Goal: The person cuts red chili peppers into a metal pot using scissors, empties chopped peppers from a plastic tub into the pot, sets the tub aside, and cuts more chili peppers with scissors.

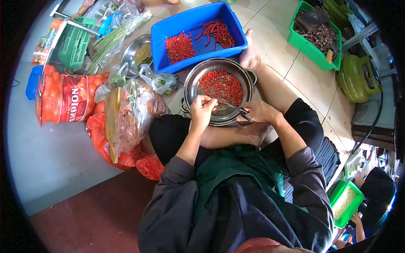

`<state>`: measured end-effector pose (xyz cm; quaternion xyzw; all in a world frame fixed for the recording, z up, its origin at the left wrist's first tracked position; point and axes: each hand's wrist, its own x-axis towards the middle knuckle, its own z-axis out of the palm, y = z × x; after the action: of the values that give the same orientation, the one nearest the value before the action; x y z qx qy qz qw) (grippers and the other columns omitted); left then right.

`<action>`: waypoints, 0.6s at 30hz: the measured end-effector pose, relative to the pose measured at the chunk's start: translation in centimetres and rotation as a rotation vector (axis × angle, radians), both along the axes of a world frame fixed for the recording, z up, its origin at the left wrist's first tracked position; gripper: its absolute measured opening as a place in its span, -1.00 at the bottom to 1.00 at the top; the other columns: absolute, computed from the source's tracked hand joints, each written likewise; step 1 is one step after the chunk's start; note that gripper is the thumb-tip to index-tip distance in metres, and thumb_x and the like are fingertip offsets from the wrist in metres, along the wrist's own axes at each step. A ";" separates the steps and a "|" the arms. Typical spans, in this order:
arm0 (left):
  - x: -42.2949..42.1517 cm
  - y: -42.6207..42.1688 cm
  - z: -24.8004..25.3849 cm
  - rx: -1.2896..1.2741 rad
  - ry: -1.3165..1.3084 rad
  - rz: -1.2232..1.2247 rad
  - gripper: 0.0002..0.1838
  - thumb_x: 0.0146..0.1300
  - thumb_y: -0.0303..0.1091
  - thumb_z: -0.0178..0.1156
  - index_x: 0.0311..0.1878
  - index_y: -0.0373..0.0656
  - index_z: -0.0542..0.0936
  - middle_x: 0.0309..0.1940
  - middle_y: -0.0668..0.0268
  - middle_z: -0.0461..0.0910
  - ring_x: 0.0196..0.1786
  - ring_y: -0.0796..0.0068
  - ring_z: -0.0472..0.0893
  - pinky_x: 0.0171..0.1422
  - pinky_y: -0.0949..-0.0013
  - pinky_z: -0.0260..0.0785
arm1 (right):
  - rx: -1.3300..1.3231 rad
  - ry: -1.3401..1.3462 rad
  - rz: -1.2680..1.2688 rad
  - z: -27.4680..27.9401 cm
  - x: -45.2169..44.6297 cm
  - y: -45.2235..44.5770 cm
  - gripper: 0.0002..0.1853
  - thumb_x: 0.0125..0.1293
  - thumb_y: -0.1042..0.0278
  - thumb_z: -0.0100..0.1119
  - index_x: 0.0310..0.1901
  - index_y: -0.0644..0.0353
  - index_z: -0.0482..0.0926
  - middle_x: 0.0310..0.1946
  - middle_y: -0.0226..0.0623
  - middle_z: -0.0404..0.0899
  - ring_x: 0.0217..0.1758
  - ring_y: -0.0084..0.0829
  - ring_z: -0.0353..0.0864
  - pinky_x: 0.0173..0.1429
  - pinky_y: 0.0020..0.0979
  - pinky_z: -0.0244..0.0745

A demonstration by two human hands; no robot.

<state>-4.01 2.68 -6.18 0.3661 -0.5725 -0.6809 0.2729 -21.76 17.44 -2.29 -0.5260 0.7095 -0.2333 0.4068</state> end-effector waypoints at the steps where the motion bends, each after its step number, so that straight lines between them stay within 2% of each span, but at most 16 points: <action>1: 0.0 0.0 0.0 -0.002 -0.001 0.005 -0.85 0.17 -0.52 0.22 -0.31 -0.21 0.40 -0.44 0.29 0.56 -0.38 0.54 0.60 -0.37 0.54 0.48 | -0.020 -0.008 0.002 -0.4 -0.2 0.1 -0.53 0.05 -0.03 0.30 -0.27 0.30 0.58 -0.40 0.03 0.57 -0.30 -0.10 0.58 -0.19 -0.22 0.38; 5: 0.1 0.0 -0.3 -0.045 0.002 -0.024 -0.83 0.18 -0.50 0.23 -0.30 -0.25 0.40 -0.44 0.27 0.56 -0.39 0.56 0.59 -0.36 0.55 0.44 | 0.056 -0.022 -0.005 -0.2 -0.5 0.0 -0.44 0.00 -0.18 0.28 -0.25 0.25 0.60 -0.38 0.02 0.58 -0.21 -0.04 0.58 -0.12 -0.17 0.40; 8: 0.2 -0.3 -0.8 -0.038 0.017 -0.030 -0.83 0.18 -0.49 0.23 -0.28 -0.26 0.40 -0.44 0.27 0.55 -0.39 0.57 0.59 -0.36 0.55 0.44 | -0.024 0.012 -0.025 -1.5 -0.6 0.1 -0.45 -0.02 -0.16 0.30 -0.30 0.28 0.59 -0.41 0.03 0.57 -0.22 -0.01 0.58 -0.14 -0.14 0.41; 13: 0.4 -0.4 -0.5 -0.123 -0.108 -0.022 -0.86 0.16 -0.44 0.27 -0.30 -0.24 0.49 -0.48 0.33 0.56 -0.43 0.63 0.55 -0.40 0.60 0.39 | -0.139 0.182 -0.143 -0.3 -0.2 0.2 -0.52 -0.01 -0.05 0.32 -0.39 0.30 0.53 -0.47 0.06 0.54 -0.27 0.04 0.55 -0.19 -0.12 0.43; 14: 0.5 -0.5 -0.9 -0.166 -0.144 -0.039 -0.86 0.16 -0.38 0.28 -0.29 -0.23 0.56 -0.48 0.34 0.60 -0.47 0.62 0.54 -0.40 0.56 0.39 | -0.171 0.218 -0.161 0.1 -0.2 0.1 -0.55 -0.01 -0.02 0.32 -0.41 0.30 0.51 -0.48 0.06 0.54 -0.28 0.05 0.54 -0.20 -0.12 0.43; 17: 0.6 -0.8 -1.1 -0.300 -0.263 -0.129 -0.82 0.20 -0.34 0.24 -0.22 -0.24 0.59 -0.44 0.30 0.63 -0.46 0.57 0.58 -0.34 0.51 0.42 | -0.158 0.257 -0.187 0.4 0.0 0.0 -0.59 -0.02 0.06 0.32 -0.41 0.30 0.48 -0.51 0.02 0.54 -0.30 0.01 0.56 -0.20 -0.14 0.45; 18: 0.4 -0.5 -0.7 -0.289 -0.254 -0.174 -0.76 0.22 -0.29 0.22 -0.15 -0.25 0.59 -0.37 0.25 0.65 -0.38 0.53 0.61 -0.24 0.47 0.45 | -0.193 0.266 -0.184 0.2 0.0 0.0 -0.59 -0.01 0.07 0.31 -0.41 0.31 0.47 -0.51 0.01 0.54 -0.30 0.00 0.57 -0.19 -0.14 0.46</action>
<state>-3.65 2.16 -6.90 0.3555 -0.7235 -0.5611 0.1883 -21.74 17.48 -2.14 -0.5217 0.7765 -0.2649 0.2338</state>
